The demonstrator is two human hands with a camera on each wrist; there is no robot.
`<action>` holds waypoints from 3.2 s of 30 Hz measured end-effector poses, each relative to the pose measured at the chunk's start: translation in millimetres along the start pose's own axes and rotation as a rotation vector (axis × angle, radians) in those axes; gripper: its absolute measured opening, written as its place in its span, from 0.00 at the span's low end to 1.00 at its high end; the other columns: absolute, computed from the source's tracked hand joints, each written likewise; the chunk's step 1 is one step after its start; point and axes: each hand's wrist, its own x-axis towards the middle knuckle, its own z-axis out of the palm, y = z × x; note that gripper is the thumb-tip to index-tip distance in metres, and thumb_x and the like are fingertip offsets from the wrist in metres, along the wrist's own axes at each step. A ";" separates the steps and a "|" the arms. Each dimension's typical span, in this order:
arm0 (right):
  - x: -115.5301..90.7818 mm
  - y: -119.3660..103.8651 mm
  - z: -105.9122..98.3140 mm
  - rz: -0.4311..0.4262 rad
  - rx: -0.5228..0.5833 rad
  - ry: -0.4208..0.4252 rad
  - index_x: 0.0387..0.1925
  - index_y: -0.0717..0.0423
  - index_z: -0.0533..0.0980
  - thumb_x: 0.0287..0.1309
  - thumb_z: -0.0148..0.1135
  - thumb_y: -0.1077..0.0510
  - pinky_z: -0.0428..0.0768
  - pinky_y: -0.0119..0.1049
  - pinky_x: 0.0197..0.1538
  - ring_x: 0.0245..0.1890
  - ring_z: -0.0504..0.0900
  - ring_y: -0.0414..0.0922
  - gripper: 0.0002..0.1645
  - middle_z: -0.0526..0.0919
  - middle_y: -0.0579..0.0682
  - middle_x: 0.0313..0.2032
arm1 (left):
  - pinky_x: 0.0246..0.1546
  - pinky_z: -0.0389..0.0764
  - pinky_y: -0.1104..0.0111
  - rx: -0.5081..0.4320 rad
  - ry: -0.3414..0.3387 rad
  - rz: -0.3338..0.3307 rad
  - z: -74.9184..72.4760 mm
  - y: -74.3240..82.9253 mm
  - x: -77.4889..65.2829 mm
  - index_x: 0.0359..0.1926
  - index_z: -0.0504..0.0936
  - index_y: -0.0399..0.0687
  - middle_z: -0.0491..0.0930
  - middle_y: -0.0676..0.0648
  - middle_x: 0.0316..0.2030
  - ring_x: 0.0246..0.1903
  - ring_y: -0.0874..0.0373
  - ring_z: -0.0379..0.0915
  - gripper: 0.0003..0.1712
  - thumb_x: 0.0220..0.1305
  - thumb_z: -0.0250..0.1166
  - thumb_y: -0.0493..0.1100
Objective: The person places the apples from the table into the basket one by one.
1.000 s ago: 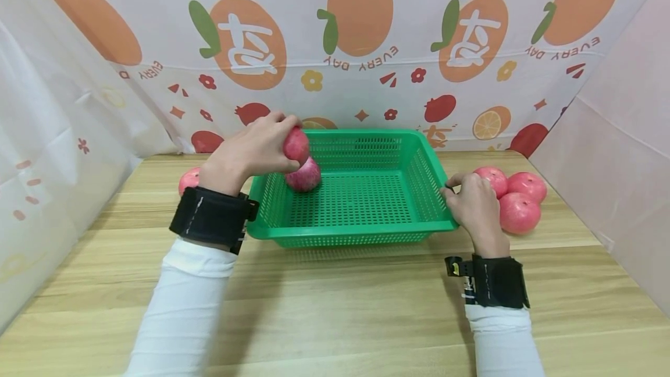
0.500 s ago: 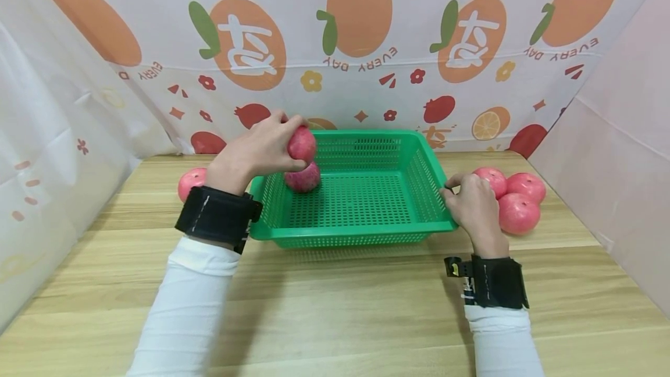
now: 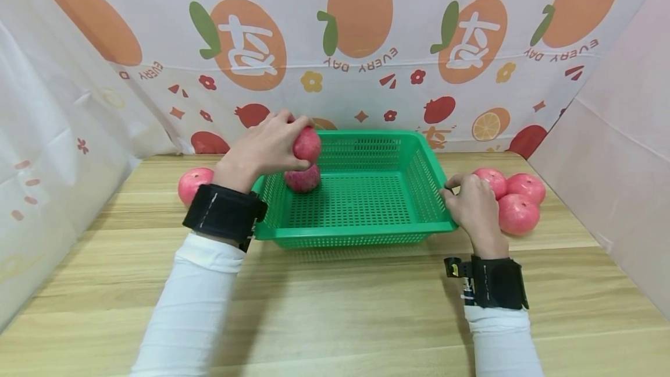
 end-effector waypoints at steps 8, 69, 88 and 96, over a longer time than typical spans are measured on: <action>0.1 0.4 0.3 0.002 0.000 0.000 0.36 0.65 0.78 0.54 0.58 0.59 0.73 0.44 0.24 0.27 0.73 0.53 0.12 0.80 0.65 0.34 | 0.36 0.77 0.50 -0.049 -0.024 -0.014 3.5 2.4 5.4 0.58 0.64 0.53 0.65 0.41 0.49 0.45 0.48 0.62 0.39 0.44 0.69 0.52; 2.4 1.5 2.4 -0.019 -0.002 0.025 0.34 0.66 0.79 0.52 0.60 0.61 0.73 0.44 0.24 0.26 0.73 0.53 0.11 0.80 0.64 0.31 | 0.42 0.75 0.51 -0.061 0.028 0.123 44.0 4.8 40.5 0.58 0.66 0.49 0.65 0.42 0.55 0.52 0.47 0.58 0.39 0.43 0.70 0.49; 2.8 0.6 3.3 0.001 -0.010 0.008 0.36 0.66 0.78 0.54 0.59 0.59 0.74 0.43 0.23 0.25 0.73 0.52 0.12 0.80 0.64 0.32 | 0.40 0.75 0.53 -0.112 -0.059 0.071 56.3 4.7 49.4 0.59 0.63 0.51 0.66 0.42 0.51 0.43 0.50 0.64 0.40 0.44 0.71 0.48; 3.2 0.2 2.8 -0.002 -0.005 0.010 0.35 0.66 0.78 0.54 0.59 0.60 0.74 0.43 0.22 0.25 0.73 0.52 0.12 0.80 0.64 0.31 | 0.42 0.75 0.54 -0.116 -0.077 0.079 59.6 3.1 51.8 0.58 0.64 0.50 0.66 0.42 0.51 0.43 0.50 0.65 0.40 0.43 0.72 0.47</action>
